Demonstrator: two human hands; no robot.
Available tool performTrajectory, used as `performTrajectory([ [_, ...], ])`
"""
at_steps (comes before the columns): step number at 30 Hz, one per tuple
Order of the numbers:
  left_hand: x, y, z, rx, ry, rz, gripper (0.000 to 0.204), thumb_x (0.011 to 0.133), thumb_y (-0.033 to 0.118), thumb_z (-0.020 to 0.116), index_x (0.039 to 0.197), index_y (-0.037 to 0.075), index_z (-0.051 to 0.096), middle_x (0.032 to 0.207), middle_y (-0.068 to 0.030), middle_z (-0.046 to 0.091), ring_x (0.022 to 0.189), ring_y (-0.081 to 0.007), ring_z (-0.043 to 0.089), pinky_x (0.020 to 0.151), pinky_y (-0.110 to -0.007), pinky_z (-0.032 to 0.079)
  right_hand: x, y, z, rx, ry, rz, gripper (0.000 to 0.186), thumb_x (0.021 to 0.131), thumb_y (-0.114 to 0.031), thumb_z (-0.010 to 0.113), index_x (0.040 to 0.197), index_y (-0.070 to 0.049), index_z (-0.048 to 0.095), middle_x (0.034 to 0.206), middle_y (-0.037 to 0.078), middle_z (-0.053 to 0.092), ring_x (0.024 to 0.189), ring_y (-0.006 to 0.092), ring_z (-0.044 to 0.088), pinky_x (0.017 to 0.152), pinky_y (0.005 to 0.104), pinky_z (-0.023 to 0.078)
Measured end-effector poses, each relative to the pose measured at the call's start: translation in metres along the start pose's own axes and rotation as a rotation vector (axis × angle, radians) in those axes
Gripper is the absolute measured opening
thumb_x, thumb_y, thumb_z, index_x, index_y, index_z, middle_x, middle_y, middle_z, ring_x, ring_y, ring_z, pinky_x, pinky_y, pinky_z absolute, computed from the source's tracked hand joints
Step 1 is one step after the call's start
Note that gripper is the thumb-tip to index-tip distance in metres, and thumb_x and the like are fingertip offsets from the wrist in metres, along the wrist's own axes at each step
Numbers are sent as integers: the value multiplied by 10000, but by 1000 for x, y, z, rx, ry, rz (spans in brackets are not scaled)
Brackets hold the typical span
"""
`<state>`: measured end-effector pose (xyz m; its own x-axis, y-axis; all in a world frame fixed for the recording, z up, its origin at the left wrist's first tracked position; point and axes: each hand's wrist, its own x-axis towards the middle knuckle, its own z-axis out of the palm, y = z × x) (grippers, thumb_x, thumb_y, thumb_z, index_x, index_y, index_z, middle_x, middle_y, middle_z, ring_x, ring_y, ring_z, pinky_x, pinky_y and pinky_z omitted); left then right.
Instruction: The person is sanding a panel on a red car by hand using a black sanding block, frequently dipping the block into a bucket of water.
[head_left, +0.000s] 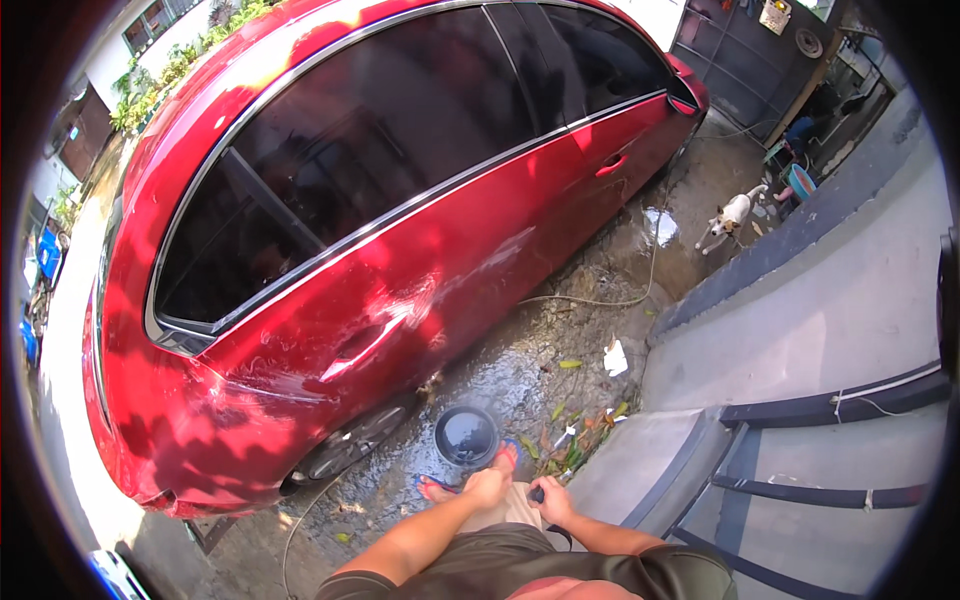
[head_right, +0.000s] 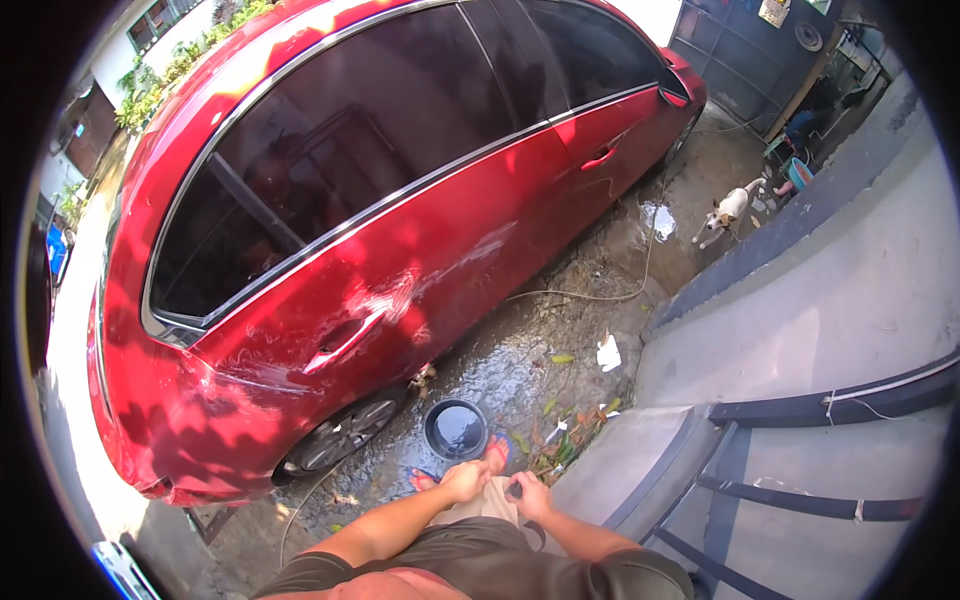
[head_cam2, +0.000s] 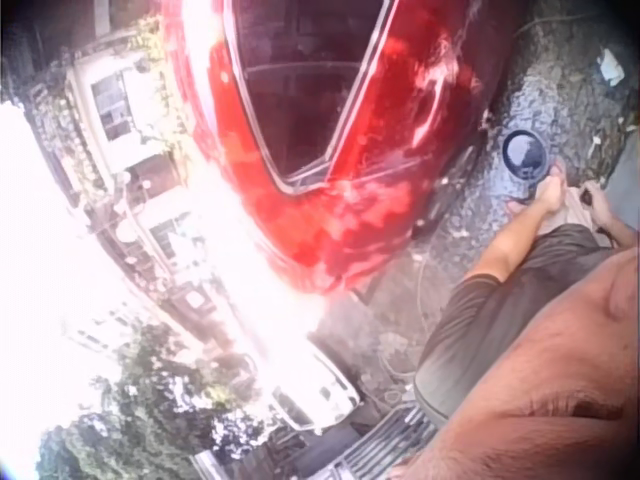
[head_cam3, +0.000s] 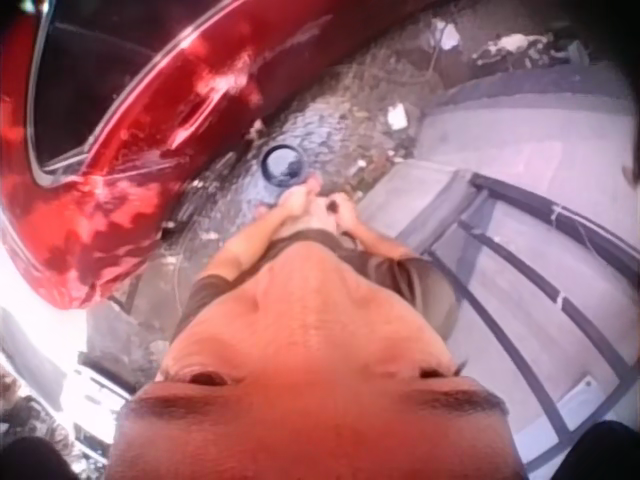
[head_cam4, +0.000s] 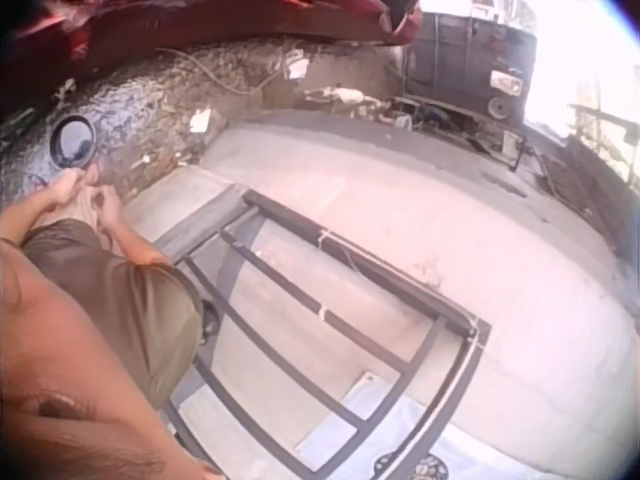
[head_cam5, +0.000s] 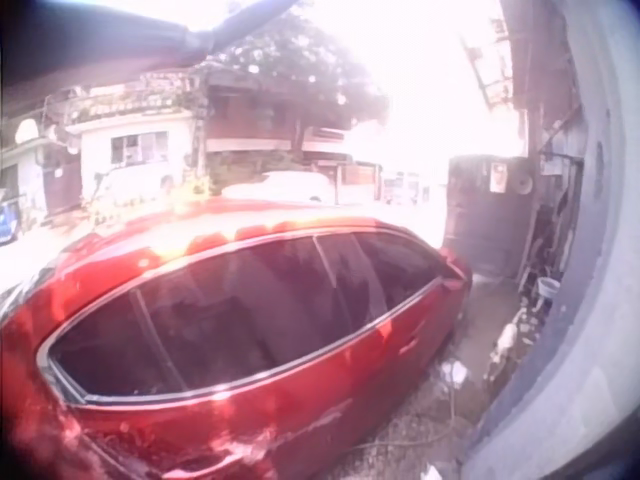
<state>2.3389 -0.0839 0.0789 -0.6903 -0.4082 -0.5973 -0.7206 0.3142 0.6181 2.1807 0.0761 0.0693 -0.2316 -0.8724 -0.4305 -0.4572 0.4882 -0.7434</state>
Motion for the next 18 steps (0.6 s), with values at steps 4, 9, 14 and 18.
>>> performTrajectory([
  [4,6,13,4,10,19,62,239,983,248,573,1104,57,650,1130,-209,680,1052,-441,656,889,-545,516,8,35,11,10,-30,44,403,773,-347,830,1092,-173,654,1098,122,678,1059,337,680,888,460,548],
  [9,-5,-12,10,-31,16,30,242,973,265,600,1094,64,661,1104,-211,683,1051,-439,657,885,-541,521,17,26,20,-172,-201,253,477,746,-403,801,1145,-182,661,1164,151,679,1081,362,676,919,469,542],
  [14,-5,-3,4,-73,-36,90,246,950,282,626,1085,84,682,1069,-197,721,1029,-382,696,879,-503,539,30,90,18,73,-323,266,441,713,-296,756,1124,-144,722,1052,167,743,1027,364,702,898,448,554],
  [18,-23,-47,-5,-176,53,-111,239,906,288,670,1046,98,709,988,-170,758,936,-360,735,845,-489,566,35,93,15,-151,-374,210,359,756,-256,720,1096,-142,740,1090,147,738,1016,345,710,878,451,557],
])
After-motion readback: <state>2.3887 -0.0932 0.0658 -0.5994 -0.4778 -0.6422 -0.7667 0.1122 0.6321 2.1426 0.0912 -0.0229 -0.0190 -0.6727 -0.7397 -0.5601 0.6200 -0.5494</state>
